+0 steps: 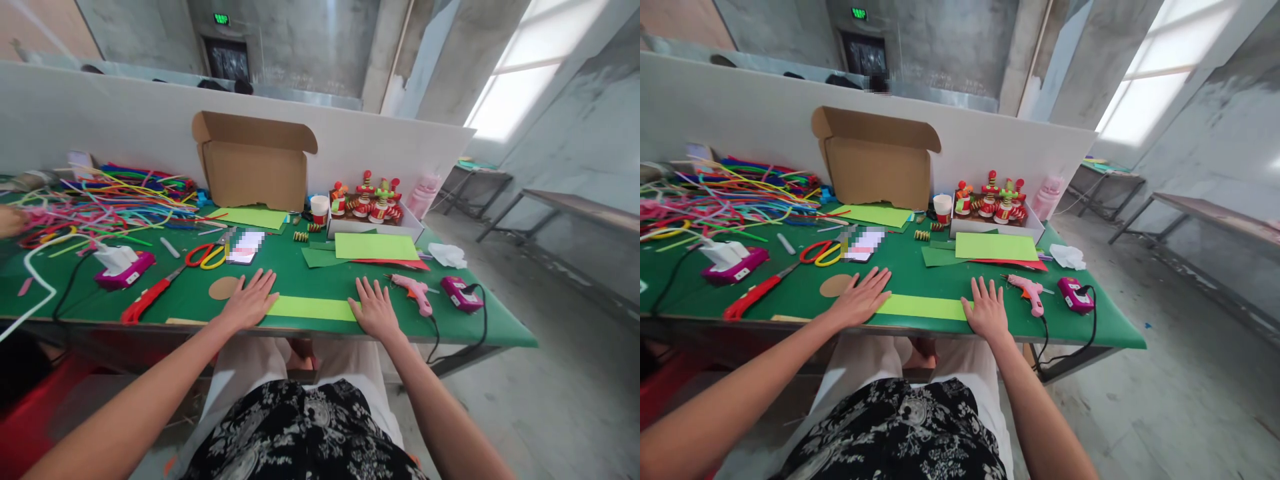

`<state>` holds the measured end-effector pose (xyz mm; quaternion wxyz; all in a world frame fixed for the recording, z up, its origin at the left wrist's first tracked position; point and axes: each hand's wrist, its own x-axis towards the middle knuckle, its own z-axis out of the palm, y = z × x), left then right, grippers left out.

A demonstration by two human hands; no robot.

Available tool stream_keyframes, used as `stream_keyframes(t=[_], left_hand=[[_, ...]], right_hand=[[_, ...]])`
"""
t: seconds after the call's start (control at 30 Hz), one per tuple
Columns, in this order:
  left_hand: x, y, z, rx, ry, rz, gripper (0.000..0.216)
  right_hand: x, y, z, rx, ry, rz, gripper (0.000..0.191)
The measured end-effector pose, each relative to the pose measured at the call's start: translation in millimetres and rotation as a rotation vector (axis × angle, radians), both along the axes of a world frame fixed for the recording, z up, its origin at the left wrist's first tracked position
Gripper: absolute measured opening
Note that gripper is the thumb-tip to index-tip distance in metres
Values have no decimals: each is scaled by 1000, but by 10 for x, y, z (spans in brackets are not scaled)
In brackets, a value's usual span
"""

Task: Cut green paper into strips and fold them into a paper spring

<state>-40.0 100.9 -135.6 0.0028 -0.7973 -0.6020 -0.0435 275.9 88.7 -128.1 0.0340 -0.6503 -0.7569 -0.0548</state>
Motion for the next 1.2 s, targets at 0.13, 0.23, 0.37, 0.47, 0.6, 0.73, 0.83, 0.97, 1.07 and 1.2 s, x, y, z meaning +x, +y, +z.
stream_keyframes(t=[0.13, 0.23, 0.37, 0.47, 0.6, 0.73, 0.83, 0.97, 1.07, 1.2], left_hand=[[-65, -48, 9, 30, 17, 18, 59], [-47, -54, 2, 45, 24, 20, 59], [-32, -43, -9, 0, 59, 52, 60], [-61, -35, -54, 1, 69, 43, 62], [-141, -11, -152, 67, 25, 3, 64], [-165, -13, -157, 34, -13, 16, 66], [-141, -34, -96, 10, -26, 26, 65], [-123, -49, -54, 0, -24, 21, 65], [-120, -51, -60, 2, -16, 25, 66], [-110, -49, -43, -34, 5, 46, 66]], right_hand=[[18, -12, 63, -39, 16, -23, 62], [-150, -3, 165, -60, 57, -96, 64], [-826, 9, 259, -30, 217, 72, 66], [-1412, 28, 209, -58, 292, 273, 62], [-1719, 91, 59, -43, 295, 313, 58], [-1474, 110, -8, -38, 279, 229, 63], [-1165, 110, -6, -43, 262, 152, 65], [-756, 103, -2, -52, 215, 84, 65], [-495, 77, 1, -45, 178, 45, 64], [-245, 44, 13, -55, 136, 21, 63]])
